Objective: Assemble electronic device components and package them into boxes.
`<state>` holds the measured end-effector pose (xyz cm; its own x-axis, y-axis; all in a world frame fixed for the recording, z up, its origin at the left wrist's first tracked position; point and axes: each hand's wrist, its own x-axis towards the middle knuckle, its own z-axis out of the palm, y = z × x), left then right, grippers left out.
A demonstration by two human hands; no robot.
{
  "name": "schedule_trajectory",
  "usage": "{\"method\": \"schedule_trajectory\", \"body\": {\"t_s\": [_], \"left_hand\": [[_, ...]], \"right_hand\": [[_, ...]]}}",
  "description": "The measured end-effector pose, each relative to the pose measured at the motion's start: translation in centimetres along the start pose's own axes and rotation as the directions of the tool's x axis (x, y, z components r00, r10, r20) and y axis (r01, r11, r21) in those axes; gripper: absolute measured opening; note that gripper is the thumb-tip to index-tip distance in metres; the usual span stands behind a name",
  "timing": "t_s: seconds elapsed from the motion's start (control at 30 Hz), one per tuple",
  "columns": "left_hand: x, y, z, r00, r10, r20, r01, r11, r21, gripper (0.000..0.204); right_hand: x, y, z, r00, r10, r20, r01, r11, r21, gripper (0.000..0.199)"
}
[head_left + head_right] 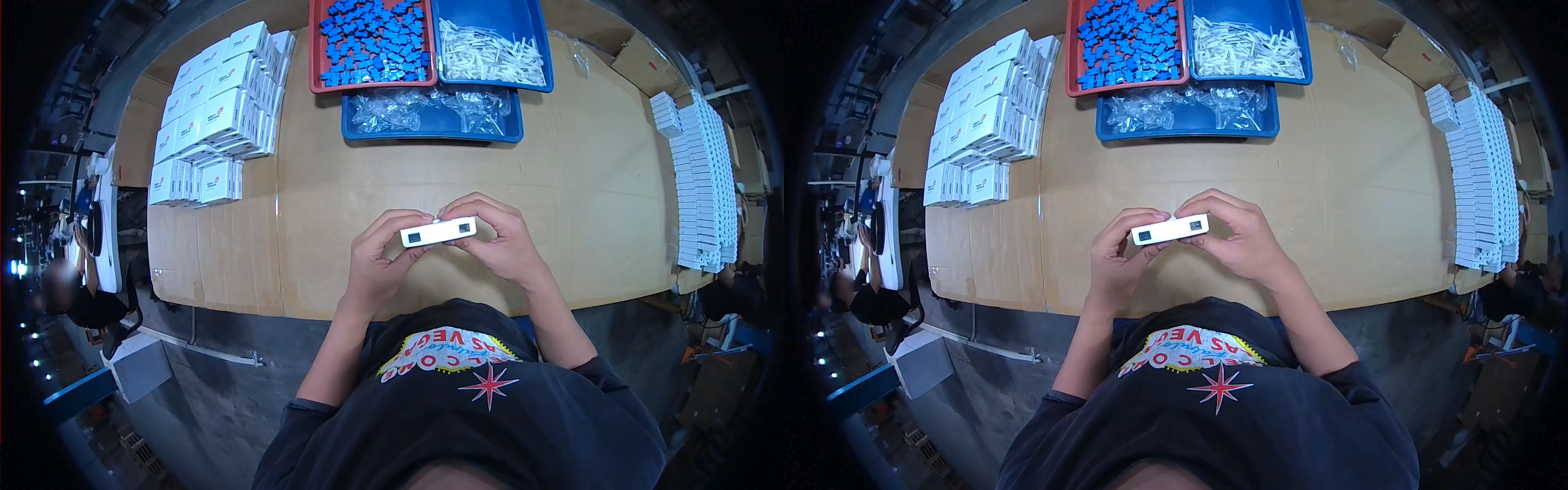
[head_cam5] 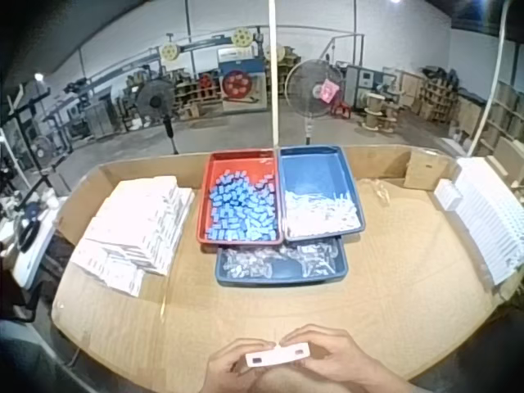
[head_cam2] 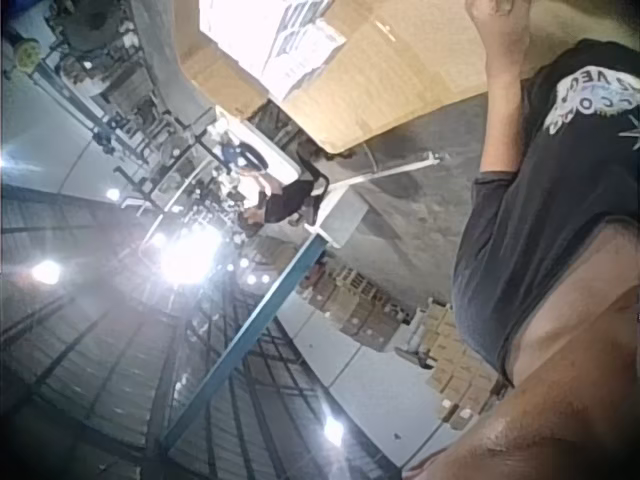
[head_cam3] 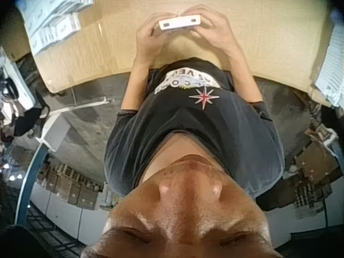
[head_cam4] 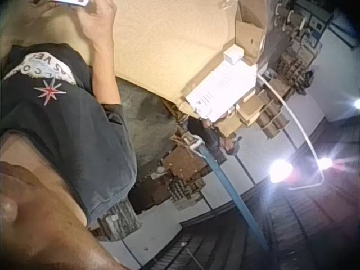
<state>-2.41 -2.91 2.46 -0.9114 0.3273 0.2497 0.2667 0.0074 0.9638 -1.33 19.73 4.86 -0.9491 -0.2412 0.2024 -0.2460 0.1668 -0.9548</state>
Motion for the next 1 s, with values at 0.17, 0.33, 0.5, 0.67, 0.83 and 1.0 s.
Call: {"method": "schedule_trajectory", "body": {"t_s": [0.17,0.33,0.5,0.67,0.83,1.0], "left_hand": [[-0.4,0.2,0.2,0.999,-0.035,0.039,0.032,0.997,0.067,0.033],[-0.4,-1.0,-0.1,0.996,0.051,0.069,-0.059,0.991,0.12,0.039],[0.1,0.0,0.4,0.987,0.113,-0.114,-0.09,0.978,0.19,0.053],[-0.6,-0.9,-0.4,0.981,0.164,-0.103,-0.148,0.978,0.146,0.064],[-0.8,-0.7,-0.5,0.975,0.177,-0.131,-0.162,0.98,0.115,0.059],[-0.5,-0.1,0.1,0.981,0.141,-0.136,-0.112,0.974,0.198,0.055]], "right_hand": [[-1.1,1.0,0.6,0.998,-0.038,-0.053,0.034,0.996,-0.087,0.029],[-1.8,1.5,1.3,0.992,-0.073,-0.107,0.059,0.99,-0.125,0.031],[-1.7,1.3,1.3,0.956,-0.275,-0.102,0.252,0.948,-0.194,0.034],[-2.1,1.6,2.4,0.875,-0.467,-0.13,0.425,0.867,-0.259,0.04],[-1.9,1.8,2.1,0.883,-0.45,-0.135,0.403,0.873,-0.274,0.041],[-3.1,2.2,2.3,0.975,0.012,-0.221,0.0,0.999,0.054,0.038]]}}
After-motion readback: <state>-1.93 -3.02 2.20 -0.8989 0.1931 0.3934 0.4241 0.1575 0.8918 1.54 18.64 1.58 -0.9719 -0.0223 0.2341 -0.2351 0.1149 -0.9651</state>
